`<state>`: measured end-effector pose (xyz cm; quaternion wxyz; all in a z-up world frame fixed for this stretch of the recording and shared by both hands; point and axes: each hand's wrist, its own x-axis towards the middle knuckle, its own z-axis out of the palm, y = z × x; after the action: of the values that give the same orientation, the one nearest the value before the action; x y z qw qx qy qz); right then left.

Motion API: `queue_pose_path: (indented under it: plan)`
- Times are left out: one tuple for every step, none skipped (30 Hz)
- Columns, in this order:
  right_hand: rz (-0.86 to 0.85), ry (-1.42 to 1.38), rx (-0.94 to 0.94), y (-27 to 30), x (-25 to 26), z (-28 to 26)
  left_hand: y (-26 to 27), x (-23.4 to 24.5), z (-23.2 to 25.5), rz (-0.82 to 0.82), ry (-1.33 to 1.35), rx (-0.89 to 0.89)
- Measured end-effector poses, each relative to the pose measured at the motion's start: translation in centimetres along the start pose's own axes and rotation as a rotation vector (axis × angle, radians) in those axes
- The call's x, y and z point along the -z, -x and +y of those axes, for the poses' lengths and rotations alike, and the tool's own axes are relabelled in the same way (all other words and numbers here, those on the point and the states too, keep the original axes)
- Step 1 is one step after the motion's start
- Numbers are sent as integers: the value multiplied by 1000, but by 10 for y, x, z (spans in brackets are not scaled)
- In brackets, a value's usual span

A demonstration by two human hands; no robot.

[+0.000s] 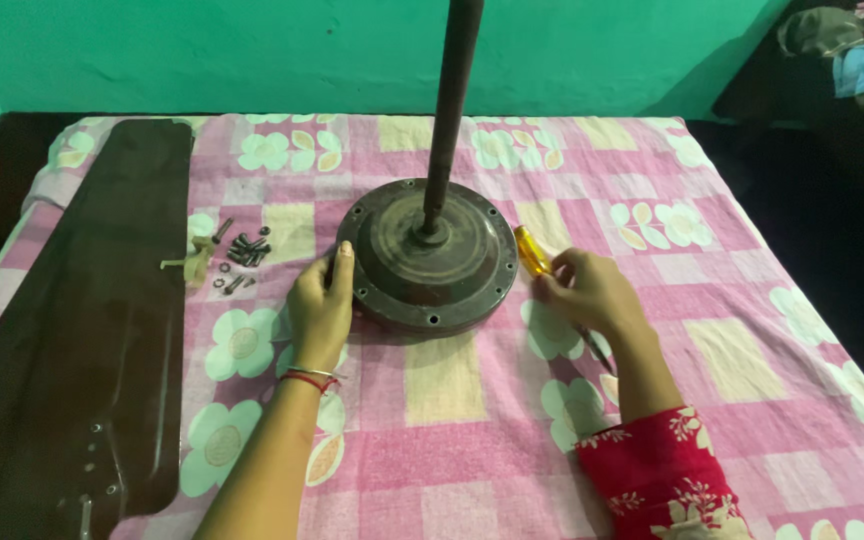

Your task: The person assembles a ceiling fan motor by joining the stator and rotor halves, inserting the central shaft, and securing the assembly with screws and washers using a screwdriver. The person works on a bed with a floral-patterned sheet, handling small hardware pieces and aligning the motor components.

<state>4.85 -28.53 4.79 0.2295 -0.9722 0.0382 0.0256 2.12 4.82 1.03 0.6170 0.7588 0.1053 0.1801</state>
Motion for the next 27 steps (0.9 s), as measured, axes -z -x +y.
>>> queue_pose_path:
  plan:
    - [45, -53, 20, -2, 5, 6, 0, 0, 0, 4, -17, -22]
    - [91, -105, 39, -5, 8, 9, -1, 1, 0, 7, -33, -44]
    - [132, -156, 60, -6, 9, 11, 0, 1, -2, 10, -45, -36]
    - [209, -258, 40, -5, 13, 12, 0, 0, -3, 13, -56, -28]
    - [288, -362, 22, -4, 20, 13, -2, -1, -4, 17, -67, -23]
    - [366, -465, 3, -4, 26, 10, -2, -1, -5, 26, -67, -49]
    - [406, -704, 177, -3, 33, 4, -3, -2, -6, 34, -69, -77]
    - [439, -942, 354, 0, 39, -2, -4, -2, -7, 42, -70, -105]
    - [442, -1047, 454, 5, 41, -11, -5, -2, -9, 40, -73, -92]
    - [443, -1152, 555, 13, 41, -20, -5, -3, -10, 37, -77, -79]
    - [443, -1256, 657, 20, 40, -30, -5, -3, -11, 34, -79, -66]
    - [430, -1220, 681, 27, 37, -42, -5, -3, -12, 39, -79, -75]
    - [419, -1184, 707, 33, 31, -55, -6, -4, -12, 43, -79, -85]
    - [408, -1148, 732, 39, 25, -68, -7, -4, -13, 48, -78, -95]
    - [369, -1129, 768, 45, 19, -78, -7, -4, -13, 51, -92, -94]
    - [330, -1110, 804, 50, 13, -87, -7, -4, -13, 54, -106, -93]
    - [292, -1089, 839, 54, 10, -93, -7, -5, -13, 56, -120, -93]
    - [274, -1083, 831, 58, 9, -97, -7, -4, -12, 54, -112, -88]
    - [256, -1077, 825, 60, 8, -101, -7, -4, -12, 52, -104, -85]
    - [239, -1071, 819, 62, 7, -103, -7, -4, -11, 51, -96, -82]
    - [249, -1057, 821, 63, 7, -104, -7, -4, -10, 56, -101, -71]
    - [260, -1043, 823, 64, 7, -105, -7, -5, -9, 62, -106, -59]
    - [270, -1029, 824, 64, 6, -105, -7, -5, -9, 67, -111, -47]
    - [276, -1016, 834, 65, 5, -105, -7, -5, -9, 62, -101, -62]
    - [282, -1005, 844, 65, 3, -105, -7, -4, -9, 59, -91, -76]
    - [287, -993, 854, 66, 2, -105, -7, -4, -9, 55, -82, -91]
    - [288, -991, 857, 66, 1, -105, -7, -4, -9, 56, -98, -81]
